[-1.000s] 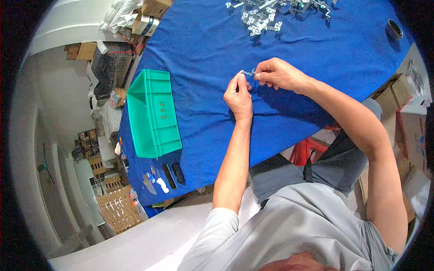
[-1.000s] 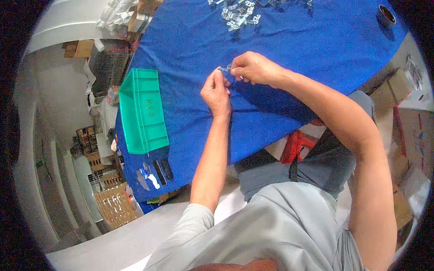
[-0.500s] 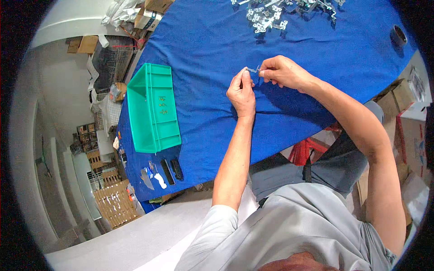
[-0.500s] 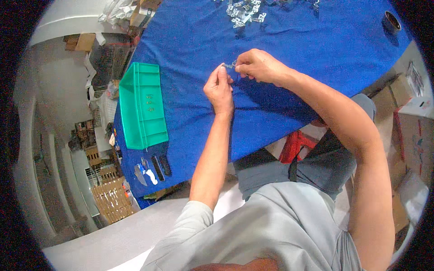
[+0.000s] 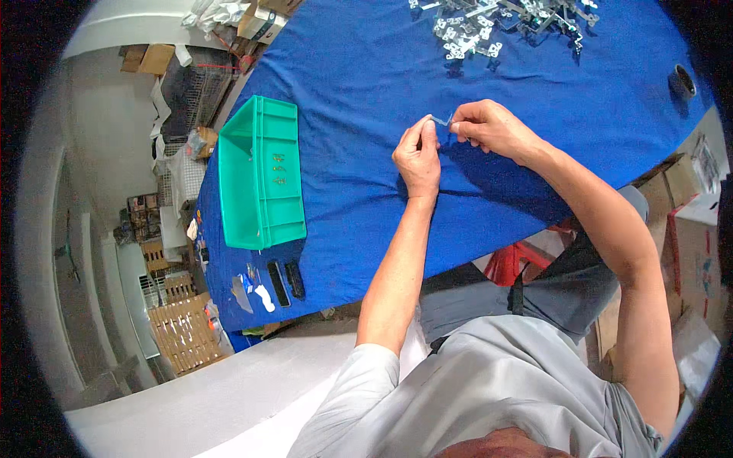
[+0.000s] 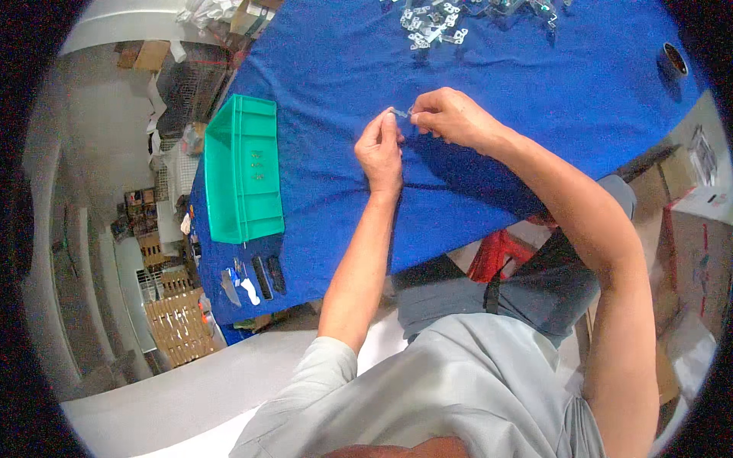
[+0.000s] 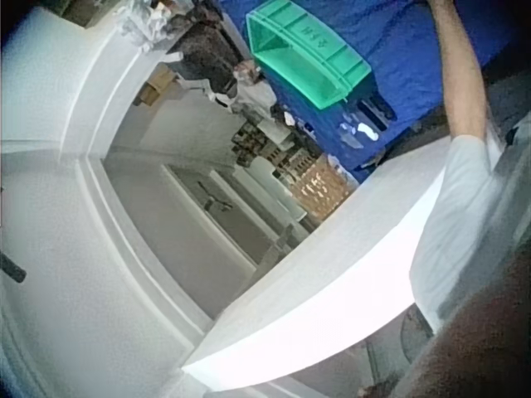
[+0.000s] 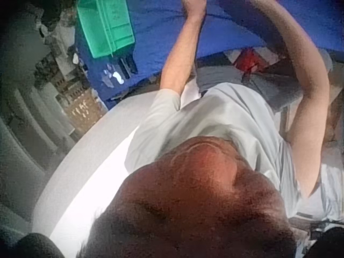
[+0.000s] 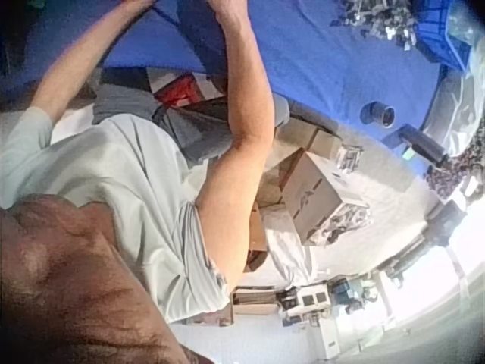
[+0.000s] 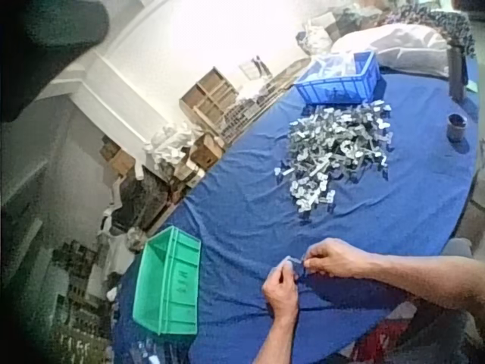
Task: Assembling small metal and plastic components by hand at a workstation.
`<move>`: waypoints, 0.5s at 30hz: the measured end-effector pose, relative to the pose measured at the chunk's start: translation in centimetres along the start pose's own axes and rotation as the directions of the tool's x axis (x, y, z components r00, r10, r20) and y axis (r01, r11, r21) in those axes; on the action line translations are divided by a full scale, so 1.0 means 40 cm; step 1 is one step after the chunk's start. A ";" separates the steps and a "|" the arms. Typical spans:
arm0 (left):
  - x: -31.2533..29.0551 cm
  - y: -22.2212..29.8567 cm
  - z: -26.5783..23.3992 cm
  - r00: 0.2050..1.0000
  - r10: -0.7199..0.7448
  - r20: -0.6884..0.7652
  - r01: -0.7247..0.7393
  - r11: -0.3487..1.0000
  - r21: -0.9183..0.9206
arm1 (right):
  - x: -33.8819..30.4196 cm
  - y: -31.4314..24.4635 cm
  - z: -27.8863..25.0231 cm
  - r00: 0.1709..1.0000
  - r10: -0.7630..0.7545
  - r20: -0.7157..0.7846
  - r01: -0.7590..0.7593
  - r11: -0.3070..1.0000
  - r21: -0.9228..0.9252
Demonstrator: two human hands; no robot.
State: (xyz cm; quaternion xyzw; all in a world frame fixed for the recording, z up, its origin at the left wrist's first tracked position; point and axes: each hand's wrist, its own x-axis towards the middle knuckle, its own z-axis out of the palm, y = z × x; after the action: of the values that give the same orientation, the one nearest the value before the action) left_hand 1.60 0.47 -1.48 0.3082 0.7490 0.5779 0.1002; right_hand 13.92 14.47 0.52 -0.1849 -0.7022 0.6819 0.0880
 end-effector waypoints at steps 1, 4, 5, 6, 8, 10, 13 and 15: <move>0.000 0.002 -0.002 1.000 0.004 0.006 -0.004 1.000 0.017 | 0.000 -0.004 -0.001 1.000 -0.014 -0.003 0.014 1.000 -0.020; 0.005 0.007 -0.004 0.989 0.149 -0.009 -0.147 0.985 0.095 | -0.002 -0.016 -0.012 0.981 -0.184 -0.062 0.158 0.942 -0.295; 0.007 0.009 -0.002 0.958 0.288 -0.016 -0.282 0.946 0.160 | 0.001 -0.004 -0.011 0.981 -0.183 -0.062 0.157 0.941 -0.299; 0.006 0.011 -0.001 0.958 0.287 -0.018 -0.281 0.947 0.156 | 0.007 0.017 -0.007 0.973 -0.211 -0.093 0.171 0.930 -0.326; 0.003 0.011 0.000 0.963 0.270 -0.019 -0.263 0.949 0.175 | 0.009 0.021 -0.003 0.963 -0.240 -0.121 0.184 0.916 -0.355; 0.004 0.011 0.001 0.957 0.290 -0.023 -0.282 0.943 0.180 | 0.007 0.020 0.004 0.969 -0.190 -0.159 0.148 0.959 -0.242; 0.004 0.011 -0.002 0.959 0.285 -0.012 -0.278 0.943 0.183 | 0.005 0.006 0.002 0.986 -0.106 -0.132 0.093 0.990 -0.102; 0.003 0.013 -0.003 0.966 0.258 0.003 -0.254 0.951 0.178 | 0.006 0.000 0.005 0.990 -0.093 -0.110 0.082 0.992 -0.100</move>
State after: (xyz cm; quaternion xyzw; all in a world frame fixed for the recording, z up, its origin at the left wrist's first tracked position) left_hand 1.61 0.53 -0.95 0.4045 0.7520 0.5204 -0.0109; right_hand 13.63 14.37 0.47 -0.1965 -0.7352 0.6314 0.1490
